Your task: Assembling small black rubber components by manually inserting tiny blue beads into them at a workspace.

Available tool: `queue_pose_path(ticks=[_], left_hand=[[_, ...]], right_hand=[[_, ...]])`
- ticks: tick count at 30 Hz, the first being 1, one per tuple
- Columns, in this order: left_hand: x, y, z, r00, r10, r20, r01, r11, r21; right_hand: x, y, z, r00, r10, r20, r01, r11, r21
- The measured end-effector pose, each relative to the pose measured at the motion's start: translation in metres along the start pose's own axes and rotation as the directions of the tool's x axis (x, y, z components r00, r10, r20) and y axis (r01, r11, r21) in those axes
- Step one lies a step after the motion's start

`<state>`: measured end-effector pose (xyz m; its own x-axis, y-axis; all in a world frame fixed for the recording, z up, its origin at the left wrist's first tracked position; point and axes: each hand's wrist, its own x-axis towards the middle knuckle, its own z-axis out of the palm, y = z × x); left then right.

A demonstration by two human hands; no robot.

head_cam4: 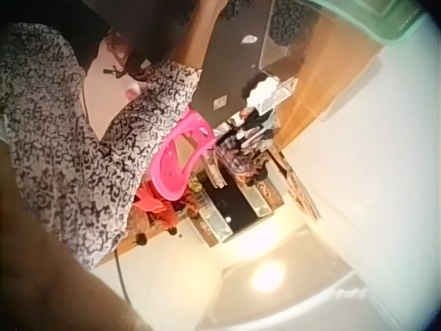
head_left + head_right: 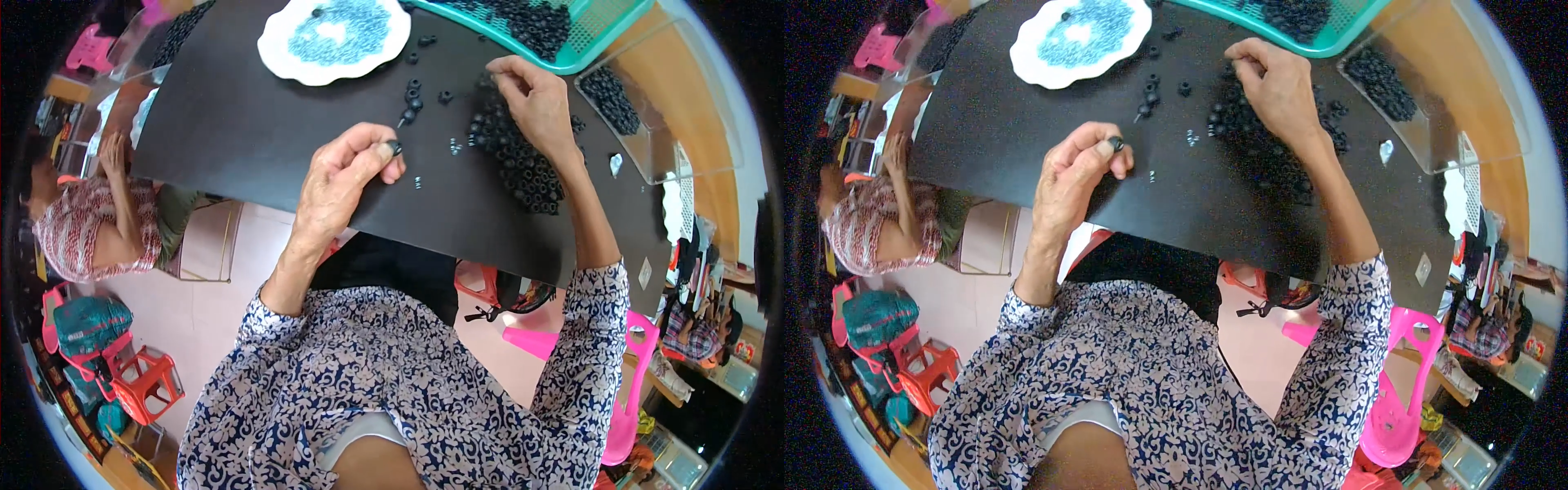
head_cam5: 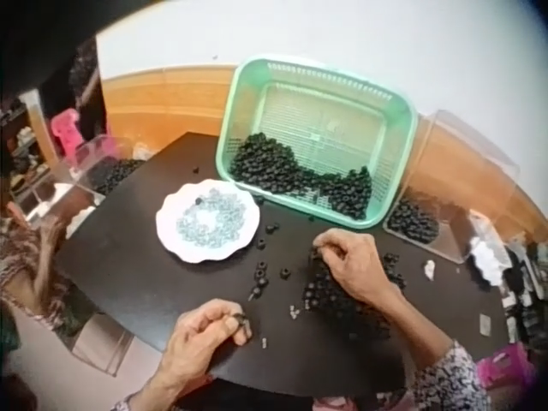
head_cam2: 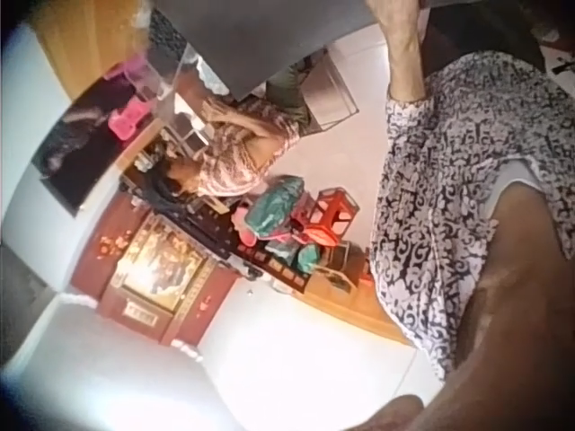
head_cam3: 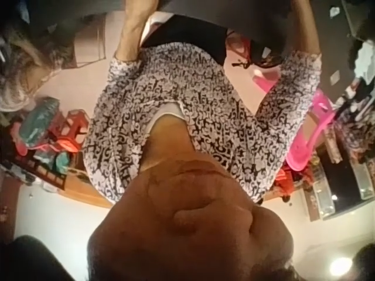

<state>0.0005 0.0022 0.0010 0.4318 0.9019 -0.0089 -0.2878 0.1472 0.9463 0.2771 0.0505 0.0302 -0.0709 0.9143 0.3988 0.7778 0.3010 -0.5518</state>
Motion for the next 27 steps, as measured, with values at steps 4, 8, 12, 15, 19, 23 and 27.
queue_pose_path(ticks=[4,8,12,15,19,23,27], left_hand=[[-0.001,-0.001,-0.003,1.0,0.013,0.015,-0.013,0.999,0.037],[0.001,0.001,0.0,1.0,0.004,0.017,-0.004,0.999,0.039],[0.002,0.001,0.001,0.999,0.031,-0.014,-0.03,0.999,0.045],[0.002,0.004,0.003,1.0,0.018,-0.018,-0.017,0.999,0.028],[-0.001,0.003,0.001,1.0,0.016,-0.02,-0.015,1.0,0.023],[0.0,-0.002,0.0,1.0,-0.006,0.004,0.006,0.998,0.063],[0.0,0.0,-0.002,1.0,-0.004,-0.008,0.004,0.998,0.058]], right_hand=[[0.016,0.027,-0.023,0.999,0.039,0.015,-0.037,0.991,-0.126],[0.019,0.036,-0.019,0.989,-0.075,0.124,0.098,0.976,-0.197],[0.018,0.027,-0.01,0.975,-0.055,0.216,0.09,0.984,-0.156],[0.02,0.026,-0.015,0.986,0.024,0.167,-0.011,0.997,-0.08],[0.029,0.037,-0.022,0.995,0.101,0.028,-0.097,0.99,-0.104],[0.048,0.049,-0.016,0.999,-0.039,-0.017,0.036,0.984,-0.177],[0.073,0.05,0.002,0.979,-0.182,0.09,0.2,0.94,-0.277]])
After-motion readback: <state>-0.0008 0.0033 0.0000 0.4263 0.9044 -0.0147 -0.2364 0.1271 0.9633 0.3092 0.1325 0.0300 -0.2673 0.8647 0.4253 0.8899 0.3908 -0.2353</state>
